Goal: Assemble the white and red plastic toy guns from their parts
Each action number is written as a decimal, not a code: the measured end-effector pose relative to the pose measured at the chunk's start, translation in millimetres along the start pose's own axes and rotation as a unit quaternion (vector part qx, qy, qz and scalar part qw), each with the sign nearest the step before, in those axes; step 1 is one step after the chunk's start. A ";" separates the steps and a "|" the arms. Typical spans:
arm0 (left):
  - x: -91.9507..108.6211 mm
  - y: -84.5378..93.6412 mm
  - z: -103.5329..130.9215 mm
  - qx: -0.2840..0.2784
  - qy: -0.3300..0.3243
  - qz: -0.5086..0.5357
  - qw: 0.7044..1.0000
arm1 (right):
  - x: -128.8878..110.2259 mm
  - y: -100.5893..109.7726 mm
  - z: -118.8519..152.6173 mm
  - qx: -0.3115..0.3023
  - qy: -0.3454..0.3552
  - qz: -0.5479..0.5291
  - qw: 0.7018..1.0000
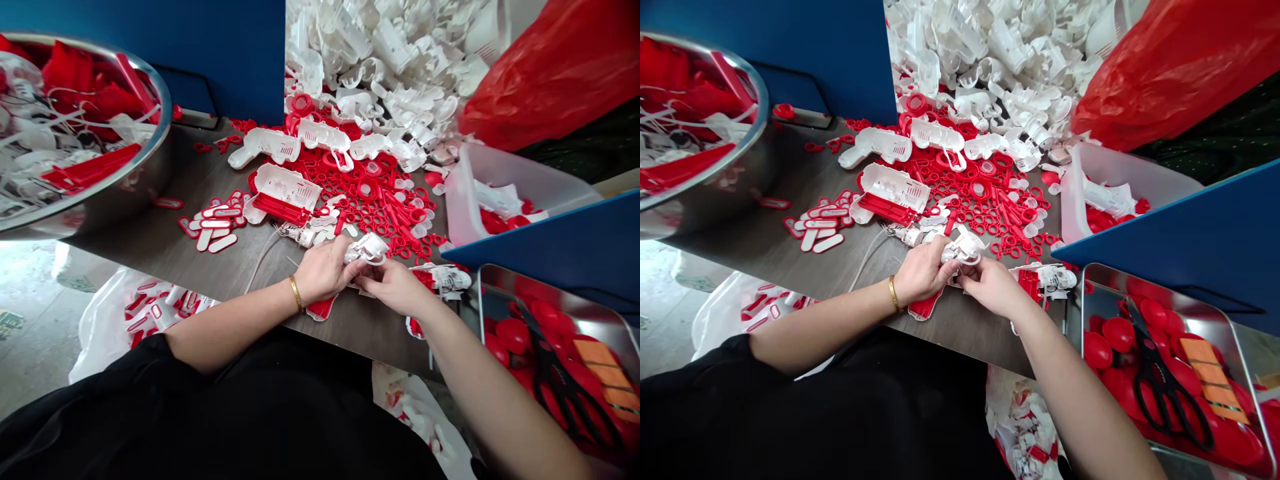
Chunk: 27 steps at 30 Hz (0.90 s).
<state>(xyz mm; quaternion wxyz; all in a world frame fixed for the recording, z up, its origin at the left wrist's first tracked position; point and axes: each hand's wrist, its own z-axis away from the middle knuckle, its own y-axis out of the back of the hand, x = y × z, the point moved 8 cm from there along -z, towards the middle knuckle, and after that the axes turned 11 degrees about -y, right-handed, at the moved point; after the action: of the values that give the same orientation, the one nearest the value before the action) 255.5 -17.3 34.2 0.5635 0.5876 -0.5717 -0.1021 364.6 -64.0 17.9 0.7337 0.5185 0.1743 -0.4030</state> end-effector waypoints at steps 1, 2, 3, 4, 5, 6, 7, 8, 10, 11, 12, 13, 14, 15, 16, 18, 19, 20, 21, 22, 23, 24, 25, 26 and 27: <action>-0.4 -0.6 0.3 0.000 0.000 0.003 1.000 | -6.5 2.1 1.2 0.015 0.004 0.035 0.999; -0.9 -1.1 0.6 0.001 0.002 0.007 1.000 | -13.7 3.8 3.1 0.033 0.008 0.075 0.997; -1.4 -1.5 0.7 0.003 0.003 0.010 1.000 | -21.1 4.4 5.6 0.053 0.012 0.113 0.992; -2.0 -1.9 0.8 0.005 0.005 0.014 1.000 | -27.6 4.2 8.5 0.075 0.016 0.147 0.986; -2.5 -2.2 0.8 0.008 0.008 0.017 1.000 | -32.7 3.4 11.6 0.099 0.018 0.174 0.980; -3.0 -2.4 0.8 0.010 0.011 0.019 1.000 | -36.1 2.4 14.7 0.125 0.017 0.194 0.973; -3.4 -2.6 0.8 0.010 0.013 0.019 1.000 | -37.5 1.1 17.7 0.150 0.013 0.208 0.966; -3.5 -2.7 0.8 0.010 0.015 0.018 1.000 | -37.2 0.0 20.2 0.172 0.010 0.217 0.961; -3.6 -2.9 1.0 0.007 0.016 0.015 1.000 | -31.0 -0.7 21.9 0.193 -0.003 0.202 0.960; -3.8 -2.9 1.3 0.006 0.017 0.013 1.000 | -24.9 -0.8 19.9 0.181 -0.015 0.170 0.969; -4.0 -3.2 1.6 0.003 0.017 0.012 1.000 | -16.8 -1.0 15.8 0.151 -0.033 0.125 0.980; -4.3 -3.5 1.9 0.000 0.018 0.011 1.000 | -8.0 -1.9 10.4 0.107 -0.057 0.069 0.990; -4.3 -3.8 2.1 -0.004 0.016 0.010 1.000 | 0.0 -3.9 4.4 0.051 -0.083 0.009 0.995; -4.0 -4.3 2.1 -0.010 0.013 0.009 1.000 | 6.0 -6.3 -1.0 -0.007 -0.106 -0.045 0.993; -3.3 -4.8 1.8 -0.019 0.008 0.006 1.000 | 9.7 -8.6 -5.3 -0.062 -0.124 -0.082 0.987; -0.1 -5.5 0.5 -0.045 -0.012 -0.001 0.999 | 14.2 -10.7 -9.8 -0.135 -0.158 -0.086 0.974; 1.8 -4.8 -0.4 -0.058 -0.023 -0.006 0.998 | 15.8 -8.7 -10.5 -0.139 -0.168 -0.056 0.974; 3.8 -3.5 -1.3 -0.071 -0.034 -0.011 0.997 | 15.7 -3.2 -10.7 -0.111 -0.165 -0.017 0.980; 5.8 -1.6 -2.1 -0.082 -0.044 -0.015 0.996 | 12.2 5.4 -9.9 -0.054 -0.140 0.023 0.988; 7.7 0.7 -2.6 -0.092 -0.052 -0.020 0.994 | 4.4 14.1 -6.2 0.016 -0.089 0.059 0.994; 9.0 3.2 -2.7 -0.100 -0.057 -0.025 0.993 | -6.5 20.3 1.2 0.084 -0.019 0.091 0.992; 10.1 5.7 -2.0 -0.106 -0.061 -0.029 0.992 | -17.6 21.8 11.7 0.132 0.059 0.118 0.982; 10.9 7.8 -0.5 -0.109 -0.064 -0.034 0.991 | -26.3 18.9 23.1 0.158 0.130 0.141 0.969; 11.3 9.5 2.0 -0.109 -0.066 -0.038 0.991 | -31.0 13.7 32.7 0.165 0.180 0.163 0.956; 11.3 10.5 5.5 -0.106 -0.066 -0.039 0.991 | -32.3 8.8 39.6 0.165 0.205 0.179 0.948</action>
<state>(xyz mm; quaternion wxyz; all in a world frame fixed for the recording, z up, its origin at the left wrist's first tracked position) 249.2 -26.1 46.4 0.5790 0.5383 -0.5704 -0.2227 345.1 -85.2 61.0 0.6463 0.7265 0.1564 -0.1731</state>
